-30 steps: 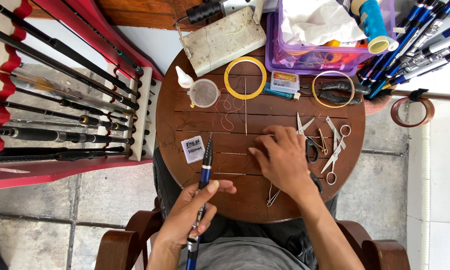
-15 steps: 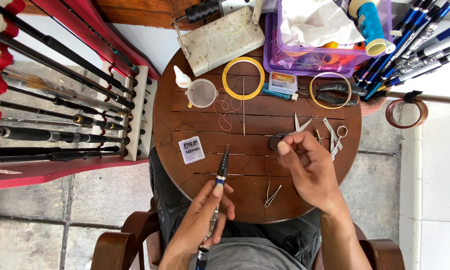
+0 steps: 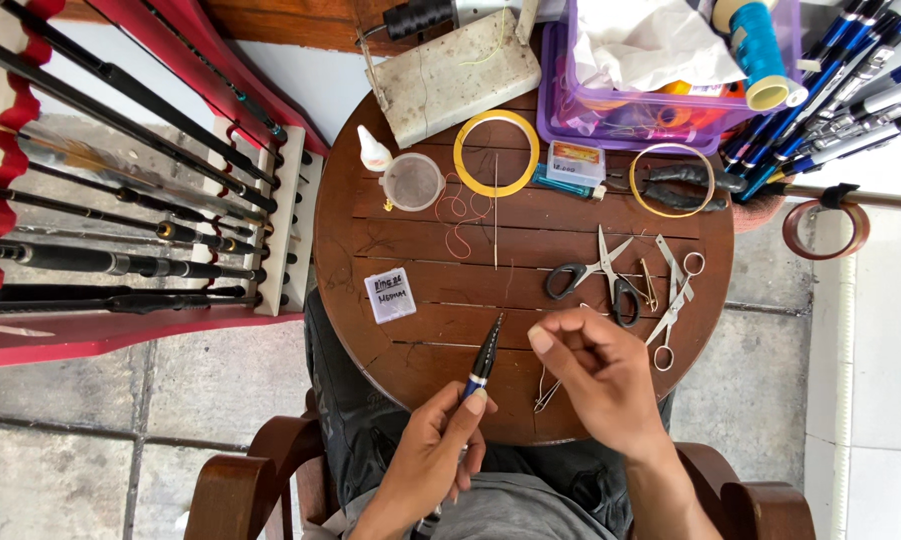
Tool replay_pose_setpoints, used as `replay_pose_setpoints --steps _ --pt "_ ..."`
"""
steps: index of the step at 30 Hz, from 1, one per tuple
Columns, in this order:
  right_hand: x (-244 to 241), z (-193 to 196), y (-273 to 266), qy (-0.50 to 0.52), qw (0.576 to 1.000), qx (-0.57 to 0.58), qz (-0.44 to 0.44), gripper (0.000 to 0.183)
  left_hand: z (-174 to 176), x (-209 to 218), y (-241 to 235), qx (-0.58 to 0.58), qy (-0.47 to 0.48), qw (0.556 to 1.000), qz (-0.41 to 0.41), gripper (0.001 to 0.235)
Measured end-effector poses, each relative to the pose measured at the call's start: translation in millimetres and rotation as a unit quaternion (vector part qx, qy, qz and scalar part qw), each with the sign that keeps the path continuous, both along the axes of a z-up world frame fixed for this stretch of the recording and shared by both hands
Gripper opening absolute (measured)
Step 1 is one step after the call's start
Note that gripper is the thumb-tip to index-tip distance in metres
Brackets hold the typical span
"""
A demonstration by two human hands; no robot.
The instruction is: The person ties a knot in a thin red fishing line using pliers and scissors on a wooden table. They loop the line, pull it tight, trim the excess, and repeat the process to form a secure knot.
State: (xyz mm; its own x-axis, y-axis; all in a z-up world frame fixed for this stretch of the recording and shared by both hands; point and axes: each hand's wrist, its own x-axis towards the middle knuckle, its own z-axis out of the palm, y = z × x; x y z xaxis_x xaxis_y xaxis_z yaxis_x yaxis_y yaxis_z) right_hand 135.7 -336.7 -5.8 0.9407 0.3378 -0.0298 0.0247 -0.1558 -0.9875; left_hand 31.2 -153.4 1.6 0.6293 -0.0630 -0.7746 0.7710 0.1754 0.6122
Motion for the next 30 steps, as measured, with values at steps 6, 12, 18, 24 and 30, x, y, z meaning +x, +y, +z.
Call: replay_pose_setpoints --steps 6,12,18,24,30 --pt "14 0 2 0.041 0.997 0.058 -0.006 0.006 -18 -11 -2 0.016 -0.064 0.998 -0.017 0.043" --pt "14 -2 5 0.068 0.991 0.113 0.028 0.008 -20 -9 -3 0.050 -0.127 0.990 -0.027 0.038" --pt "18 3 6 0.109 0.990 0.085 0.003 0.013 -16 -5 -4 0.046 -0.113 0.991 -0.047 0.041" --pt "22 -5 -1 0.146 0.984 0.101 0.002 0.013 -23 -3 -6 0.077 -0.126 0.987 -0.066 0.038" --pt "30 -5 -7 0.156 0.984 0.087 0.000 0.017 -25 0 -9 0.110 -0.156 0.979 -0.070 0.037"
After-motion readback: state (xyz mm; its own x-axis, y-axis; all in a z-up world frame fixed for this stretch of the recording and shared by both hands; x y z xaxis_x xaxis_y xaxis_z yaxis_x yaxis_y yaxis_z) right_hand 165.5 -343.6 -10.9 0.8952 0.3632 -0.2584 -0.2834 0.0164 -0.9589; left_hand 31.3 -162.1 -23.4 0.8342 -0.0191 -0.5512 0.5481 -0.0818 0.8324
